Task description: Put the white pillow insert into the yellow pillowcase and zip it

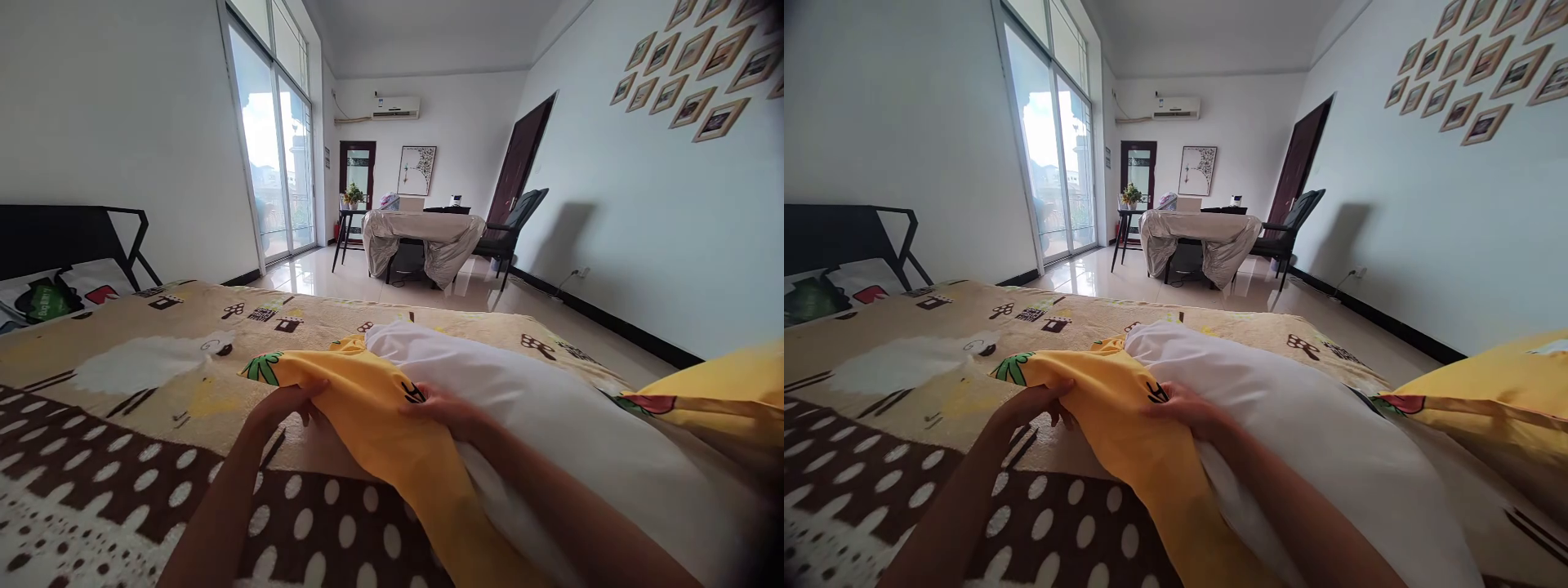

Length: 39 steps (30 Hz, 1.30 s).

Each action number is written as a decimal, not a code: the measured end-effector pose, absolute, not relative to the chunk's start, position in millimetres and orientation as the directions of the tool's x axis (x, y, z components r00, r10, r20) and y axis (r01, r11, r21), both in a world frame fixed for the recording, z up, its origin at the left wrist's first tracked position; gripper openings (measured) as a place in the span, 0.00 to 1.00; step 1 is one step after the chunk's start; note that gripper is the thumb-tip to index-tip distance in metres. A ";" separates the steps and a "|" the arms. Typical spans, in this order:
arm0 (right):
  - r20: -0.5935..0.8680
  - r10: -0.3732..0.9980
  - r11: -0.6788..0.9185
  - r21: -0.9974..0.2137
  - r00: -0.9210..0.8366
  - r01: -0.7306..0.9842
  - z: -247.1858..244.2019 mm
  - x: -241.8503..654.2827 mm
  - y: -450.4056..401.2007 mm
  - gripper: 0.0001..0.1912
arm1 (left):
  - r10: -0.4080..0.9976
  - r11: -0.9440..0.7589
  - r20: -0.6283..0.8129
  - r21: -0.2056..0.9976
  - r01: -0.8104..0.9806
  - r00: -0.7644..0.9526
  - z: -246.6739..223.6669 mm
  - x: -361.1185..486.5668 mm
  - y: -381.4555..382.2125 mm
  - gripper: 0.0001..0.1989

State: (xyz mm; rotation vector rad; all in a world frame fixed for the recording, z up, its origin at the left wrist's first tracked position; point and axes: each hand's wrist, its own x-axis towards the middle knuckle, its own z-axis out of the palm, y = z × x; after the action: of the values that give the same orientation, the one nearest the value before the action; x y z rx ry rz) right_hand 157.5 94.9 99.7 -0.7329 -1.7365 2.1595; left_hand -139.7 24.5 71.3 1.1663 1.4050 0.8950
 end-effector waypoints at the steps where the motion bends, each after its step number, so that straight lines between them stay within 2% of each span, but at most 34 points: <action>1: -0.221 0.494 -0.217 -0.968 -0.841 0.128 98.9 157.9 95.0 0.24 | 0.970 0.244 -0.242 0.952 0.185 -0.032 71.6 -138.5 26.4 0.26; 4: -0.228 0.489 -0.178 -0.971 -0.842 0.159 94.9 156.7 96.0 0.24 | 0.960 0.229 -0.193 0.958 0.174 -0.201 73.3 -131.3 31.8 0.27; 7: -0.213 0.487 -0.209 -0.970 -0.847 0.124 89.6 154.4 97.1 0.25 | 0.928 0.224 -0.162 0.962 0.155 -0.334 75.2 -122.7 36.4 0.26; 13: -0.221 0.497 -0.288 -0.954 -0.839 0.081 83.1 152.7 97.0 0.27 | 0.823 0.197 -0.078 0.968 0.154 -0.563 71.4 -118.6 45.8 0.16; 16: -0.217 0.500 -0.298 -0.952 -0.839 0.069 79.0 150.4 94.8 0.25 | 0.790 0.163 -0.036 0.975 0.153 -0.613 68.8 -119.5 49.2 0.11; 20: -0.230 0.494 -0.291 -0.952 -0.838 0.090 70.8 146.0 88.3 0.28 | 0.818 0.132 -0.032 0.982 0.133 -0.574 68.7 -121.7 48.1 0.09; 24: -0.252 0.427 -0.252 -0.956 -0.869 0.154 65.9 141.7 78.1 0.29 | 0.885 0.172 -0.107 0.980 0.105 -0.453 70.8 -130.0 40.8 0.17; 29: -0.262 0.422 -0.213 -0.959 -0.868 0.186 65.8 133.3 65.0 0.32 | 0.924 0.235 -0.202 0.970 0.066 -0.325 62.5 -134.2 17.6 0.25; 33: -0.249 0.401 -0.135 -0.968 -0.882 0.213 63.2 124.0 59.2 0.32 | 0.947 0.236 -0.218 0.970 0.049 -0.237 40.6 -124.5 -15.7 0.24; 36: -0.245 0.398 -0.096 -0.969 -0.884 0.226 59.1 115.8 58.6 0.30 | 0.954 0.211 -0.201 0.977 0.018 -0.224 25.2 -116.0 -37.2 0.19; 39: -0.216 0.407 -0.098 -0.976 -0.887 0.193 53.5 107.1 59.7 0.30 | 0.919 0.255 -0.297 0.950 -0.181 -0.261 15.3 -108.6 -48.3 0.15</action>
State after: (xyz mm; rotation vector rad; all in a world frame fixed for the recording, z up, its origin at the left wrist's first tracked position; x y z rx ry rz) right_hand 107.1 59.7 53.5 -0.6745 -2.0003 2.1171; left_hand -108.6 -48.3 15.3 0.7417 1.4246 1.2589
